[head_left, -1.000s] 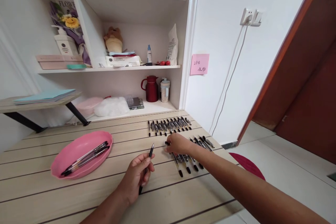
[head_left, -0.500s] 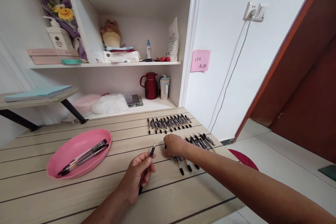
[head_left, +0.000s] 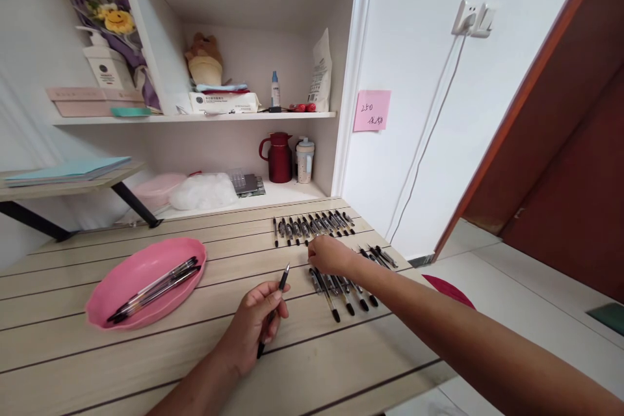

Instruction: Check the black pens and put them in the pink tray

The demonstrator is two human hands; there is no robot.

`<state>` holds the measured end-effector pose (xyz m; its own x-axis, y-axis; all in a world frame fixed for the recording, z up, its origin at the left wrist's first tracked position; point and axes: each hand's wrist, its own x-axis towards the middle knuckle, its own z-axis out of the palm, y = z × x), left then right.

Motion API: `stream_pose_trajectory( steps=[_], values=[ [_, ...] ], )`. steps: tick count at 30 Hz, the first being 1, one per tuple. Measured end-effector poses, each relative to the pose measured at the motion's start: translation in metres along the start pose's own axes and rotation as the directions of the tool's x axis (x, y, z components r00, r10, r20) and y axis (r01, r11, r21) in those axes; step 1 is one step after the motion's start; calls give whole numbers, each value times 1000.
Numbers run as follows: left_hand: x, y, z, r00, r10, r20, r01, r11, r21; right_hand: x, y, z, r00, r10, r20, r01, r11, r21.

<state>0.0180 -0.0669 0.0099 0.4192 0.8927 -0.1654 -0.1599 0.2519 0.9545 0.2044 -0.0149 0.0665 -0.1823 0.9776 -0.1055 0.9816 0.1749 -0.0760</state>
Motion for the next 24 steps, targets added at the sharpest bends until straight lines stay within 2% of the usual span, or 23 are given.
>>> stream_pose_trajectory(
  steps=[6,15,24],
  values=[
    [0,2,1,1000,-2,-3,2,1000,-3,-2,2,5,1000,-16,8,16,999,32],
    [-1,3,1,1000,-18,-12,18,1000,-9,-2,0,19,998,62,20,-62,998,5],
    [-2,3,2,1000,-16,-1,16,1000,-2,-8,-1,24,996,85,8,-85,996,33]
  ],
)
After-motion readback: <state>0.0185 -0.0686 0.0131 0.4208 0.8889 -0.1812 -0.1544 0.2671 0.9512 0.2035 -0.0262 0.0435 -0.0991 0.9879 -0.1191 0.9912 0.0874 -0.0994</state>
